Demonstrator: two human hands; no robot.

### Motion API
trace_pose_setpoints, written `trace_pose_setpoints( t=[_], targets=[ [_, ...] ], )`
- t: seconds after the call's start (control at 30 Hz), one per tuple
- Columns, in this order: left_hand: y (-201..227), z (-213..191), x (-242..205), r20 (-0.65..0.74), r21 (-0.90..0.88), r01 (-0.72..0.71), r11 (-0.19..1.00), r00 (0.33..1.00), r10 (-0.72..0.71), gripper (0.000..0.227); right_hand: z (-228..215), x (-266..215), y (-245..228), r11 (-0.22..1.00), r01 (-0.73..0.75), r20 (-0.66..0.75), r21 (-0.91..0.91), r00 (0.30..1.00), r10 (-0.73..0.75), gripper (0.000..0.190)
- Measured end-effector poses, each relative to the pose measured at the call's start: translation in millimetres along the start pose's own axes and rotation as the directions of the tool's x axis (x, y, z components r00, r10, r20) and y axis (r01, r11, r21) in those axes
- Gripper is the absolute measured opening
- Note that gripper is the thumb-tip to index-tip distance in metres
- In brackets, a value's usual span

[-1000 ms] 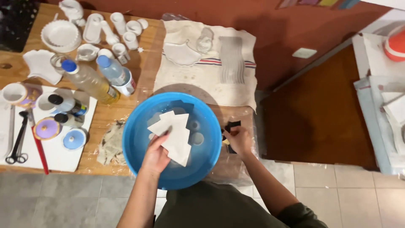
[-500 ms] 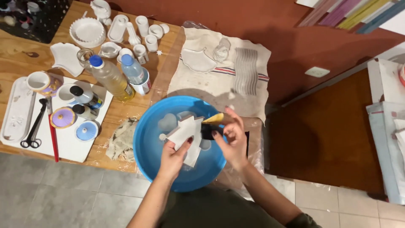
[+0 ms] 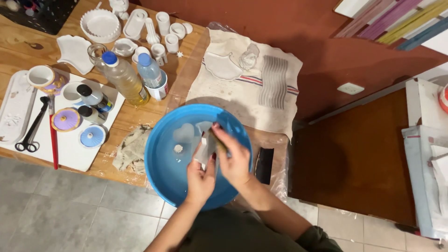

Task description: Sanding and cleaning molded white objects in a bowl of water using sandpaper.

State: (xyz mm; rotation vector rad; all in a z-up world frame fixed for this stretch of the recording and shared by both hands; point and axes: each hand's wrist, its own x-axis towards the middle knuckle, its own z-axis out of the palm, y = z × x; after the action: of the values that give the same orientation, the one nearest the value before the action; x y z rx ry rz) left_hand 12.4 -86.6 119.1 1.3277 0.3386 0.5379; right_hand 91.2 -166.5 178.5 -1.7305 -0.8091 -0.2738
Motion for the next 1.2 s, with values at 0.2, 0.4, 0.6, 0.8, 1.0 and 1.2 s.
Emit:
trace_pose_setpoints(
  t=[0.2,0.4,0.6,0.8,1.0,1.2],
  targets=[
    [-2,-1,0,-0.013,0.112,0.040,0.993,0.999,-0.038,0.045,2,-3,-2,0.995,0.069,0.159,-0.071,0.986,-0.057,0.045],
    [-6,-3,-1,0.003,0.172,-0.106,0.979,0.994,0.107,0.036,3,-8,-1,0.990,0.099,0.127,-0.099,0.988,-0.086,0.039],
    [-16,-6,-6,0.004,0.128,-0.014,0.992,1.000,0.014,0.030,4,-12,3,0.984,0.123,0.111,-0.127,0.988,-0.109,0.037],
    [-15,-6,-7,-0.015,0.115,0.081,0.990,0.997,-0.080,0.025,10,-18,14,0.982,0.145,0.066,-0.121,0.988,-0.138,0.032],
    [-38,-9,-12,-0.008,0.009,0.057,0.998,0.998,-0.057,0.020,6,-17,15,0.979,0.150,0.084,-0.139,0.987,-0.140,0.036],
    [-39,-11,-9,0.010,-0.019,0.007,1.000,1.000,-0.007,0.023,9,-21,26,0.973,0.160,0.096,-0.165,0.985,-0.146,0.038]
  ],
)
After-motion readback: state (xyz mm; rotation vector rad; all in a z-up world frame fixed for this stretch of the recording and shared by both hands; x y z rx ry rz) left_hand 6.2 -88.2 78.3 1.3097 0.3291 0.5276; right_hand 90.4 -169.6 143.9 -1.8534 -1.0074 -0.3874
